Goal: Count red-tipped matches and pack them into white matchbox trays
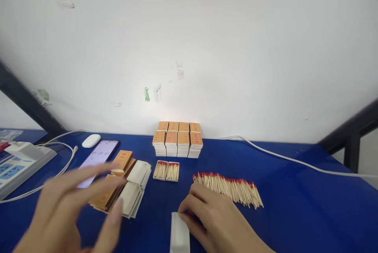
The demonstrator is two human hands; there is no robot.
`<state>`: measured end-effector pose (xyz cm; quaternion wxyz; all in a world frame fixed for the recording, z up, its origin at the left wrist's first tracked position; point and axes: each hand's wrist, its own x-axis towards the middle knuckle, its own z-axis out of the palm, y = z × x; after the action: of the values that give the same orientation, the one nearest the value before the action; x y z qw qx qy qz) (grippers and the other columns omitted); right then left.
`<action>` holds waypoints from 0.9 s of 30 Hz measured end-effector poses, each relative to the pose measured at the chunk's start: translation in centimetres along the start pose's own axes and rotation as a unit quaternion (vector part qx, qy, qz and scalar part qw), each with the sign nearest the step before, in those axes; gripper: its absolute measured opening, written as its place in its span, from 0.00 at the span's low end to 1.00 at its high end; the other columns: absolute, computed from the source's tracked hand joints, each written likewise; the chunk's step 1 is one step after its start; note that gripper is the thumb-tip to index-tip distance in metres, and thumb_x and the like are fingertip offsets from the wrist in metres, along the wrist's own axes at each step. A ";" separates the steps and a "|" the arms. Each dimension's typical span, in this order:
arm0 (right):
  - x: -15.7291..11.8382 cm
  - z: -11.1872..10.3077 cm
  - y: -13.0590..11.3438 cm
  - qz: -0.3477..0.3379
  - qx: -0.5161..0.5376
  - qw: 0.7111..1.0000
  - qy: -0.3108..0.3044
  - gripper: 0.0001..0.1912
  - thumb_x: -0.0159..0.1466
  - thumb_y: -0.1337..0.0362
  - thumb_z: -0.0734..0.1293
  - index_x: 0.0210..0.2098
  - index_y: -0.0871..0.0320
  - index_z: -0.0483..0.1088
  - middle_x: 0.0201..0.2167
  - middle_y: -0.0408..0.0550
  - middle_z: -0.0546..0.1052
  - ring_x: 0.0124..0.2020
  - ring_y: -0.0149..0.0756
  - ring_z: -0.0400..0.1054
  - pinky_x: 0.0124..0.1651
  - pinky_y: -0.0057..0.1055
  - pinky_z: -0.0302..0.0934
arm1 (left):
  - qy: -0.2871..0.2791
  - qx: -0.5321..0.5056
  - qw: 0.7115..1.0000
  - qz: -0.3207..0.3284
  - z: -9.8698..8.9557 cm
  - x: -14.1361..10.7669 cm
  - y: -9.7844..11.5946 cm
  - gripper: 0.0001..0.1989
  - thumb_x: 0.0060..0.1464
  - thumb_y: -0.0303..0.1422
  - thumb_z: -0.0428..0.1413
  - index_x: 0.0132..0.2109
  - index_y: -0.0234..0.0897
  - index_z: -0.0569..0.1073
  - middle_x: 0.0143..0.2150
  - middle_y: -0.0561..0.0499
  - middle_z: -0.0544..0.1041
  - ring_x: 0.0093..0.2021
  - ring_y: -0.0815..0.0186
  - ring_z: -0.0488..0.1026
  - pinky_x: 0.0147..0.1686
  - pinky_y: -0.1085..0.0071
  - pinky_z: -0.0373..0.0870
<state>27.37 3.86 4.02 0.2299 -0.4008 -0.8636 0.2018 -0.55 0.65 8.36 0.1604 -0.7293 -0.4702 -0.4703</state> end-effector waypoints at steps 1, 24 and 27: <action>-0.2 0.3 0.1 -0.003 -0.002 1.000 -0.004 0.09 0.80 0.68 0.67 0.46 0.50 0.79 0.43 0.44 0.81 0.40 0.35 0.80 0.41 0.30 0.73 | -0.011 -0.012 0.999 -0.039 -0.3 1.0 -0.7 0.17 0.70 0.31 0.61 0.62 0.49 0.75 0.66 0.49 0.79 0.68 0.50 0.75 0.66 0.49 0.71; -1.1 1.6 -0.8 -0.025 -0.061 0.998 0.023 0.12 0.75 0.73 0.70 0.49 0.50 0.81 0.43 0.44 0.84 0.43 0.38 0.82 0.40 0.30 0.76 | -0.238 -0.085 0.906 -0.340 1.1 2.8 -4.6 0.32 0.73 0.67 0.49 0.65 0.54 0.80 0.65 0.49 0.83 0.69 0.39 0.75 0.73 0.33 0.62; -1.2 1.6 -0.9 -0.025 -0.063 0.998 0.015 0.11 0.74 0.72 0.71 0.50 0.50 0.80 0.44 0.43 0.85 0.44 0.38 0.83 0.39 0.30 0.75 | -0.218 -0.098 0.912 -0.332 1.1 3.0 -4.2 0.33 0.72 0.68 0.49 0.64 0.53 0.80 0.65 0.49 0.83 0.68 0.41 0.75 0.73 0.36 0.62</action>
<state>26.65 2.10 2.85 0.2217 -0.3960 -0.8808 0.1353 -3.09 5.11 9.41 -0.1838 -0.6277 -0.6604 -0.3690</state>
